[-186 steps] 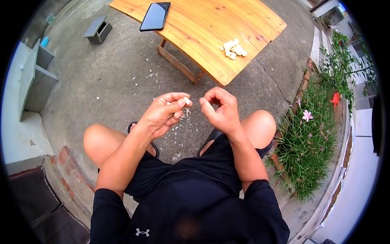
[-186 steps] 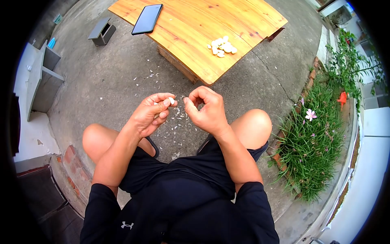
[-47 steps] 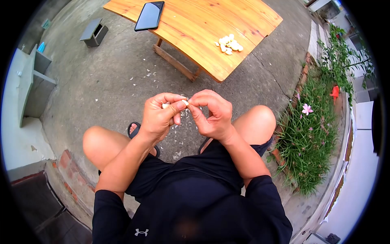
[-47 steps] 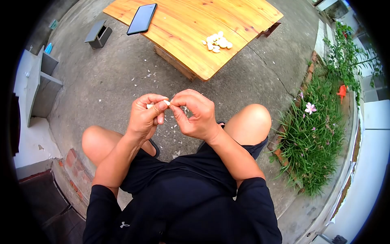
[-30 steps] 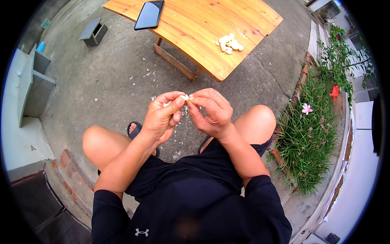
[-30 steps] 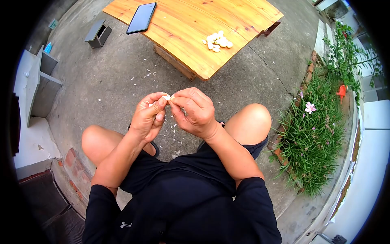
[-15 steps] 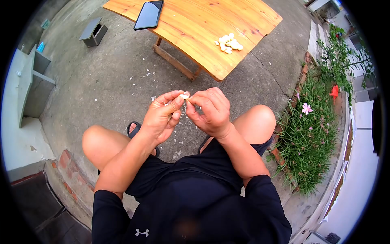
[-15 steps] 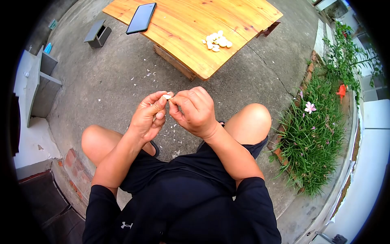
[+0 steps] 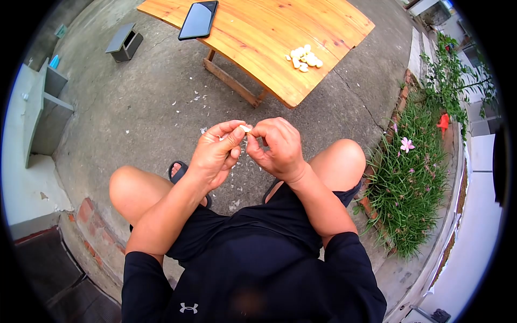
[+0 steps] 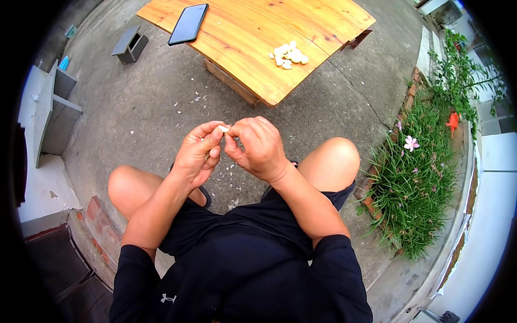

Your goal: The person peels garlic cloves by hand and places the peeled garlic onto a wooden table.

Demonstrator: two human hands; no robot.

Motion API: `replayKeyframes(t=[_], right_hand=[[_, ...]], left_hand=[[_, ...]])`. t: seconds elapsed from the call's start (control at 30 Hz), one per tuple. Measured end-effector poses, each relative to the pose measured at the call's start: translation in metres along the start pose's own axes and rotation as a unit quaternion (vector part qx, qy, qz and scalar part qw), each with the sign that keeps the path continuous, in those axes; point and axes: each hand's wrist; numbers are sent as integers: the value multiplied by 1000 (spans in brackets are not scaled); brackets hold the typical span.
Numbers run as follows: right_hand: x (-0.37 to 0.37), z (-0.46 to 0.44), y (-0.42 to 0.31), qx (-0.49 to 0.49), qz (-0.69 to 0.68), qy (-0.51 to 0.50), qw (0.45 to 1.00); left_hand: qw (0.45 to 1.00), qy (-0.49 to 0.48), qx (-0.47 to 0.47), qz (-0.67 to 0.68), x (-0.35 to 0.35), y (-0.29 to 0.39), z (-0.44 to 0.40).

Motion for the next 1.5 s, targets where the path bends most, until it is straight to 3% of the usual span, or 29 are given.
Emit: replayKeyframes(t=[0.17, 0.47, 0.73, 0.87, 0.97, 1.07, 1.3, 1.4, 1.5], right_hand=[[5, 1, 5, -35, 10, 3, 999], [6, 5, 4, 22, -37, -13, 999], [2, 14, -2, 290, -246, -103, 919], [-3, 11, -3, 386, -383, -93, 834], [-4, 12, -1, 400, -432, -74, 805], [-10, 10, 5, 383, -437, -64, 811], [-15, 9, 15, 333, -280, -118, 893], [-3, 3, 3, 321, -336, -24, 885], [-12, -2, 5, 228, -251, -94, 936]], left_hand=[[1000, 4, 0, 1, 1, 0, -1], [1000, -24, 2, 11, 0, 3, 1], [982, -41, 140, -121, -5, -5, -8], [986, -9, 108, -124, -2, -2, -6], [992, 7, 75, -106, -4, 1, -8], [997, 12, 45, -56, -3, 4, -9], [999, -38, -8, 8, -8, 8, -6], [998, -53, -20, 6, -8, 9, -6], [998, -55, -28, -16, -7, 9, -6]])
Point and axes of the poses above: each hand's wrist, its own z-axis away from the middle knuckle, its own x-axis out of the palm, y = z × x, and after that the axes turned 10 degrees about z, right-handed
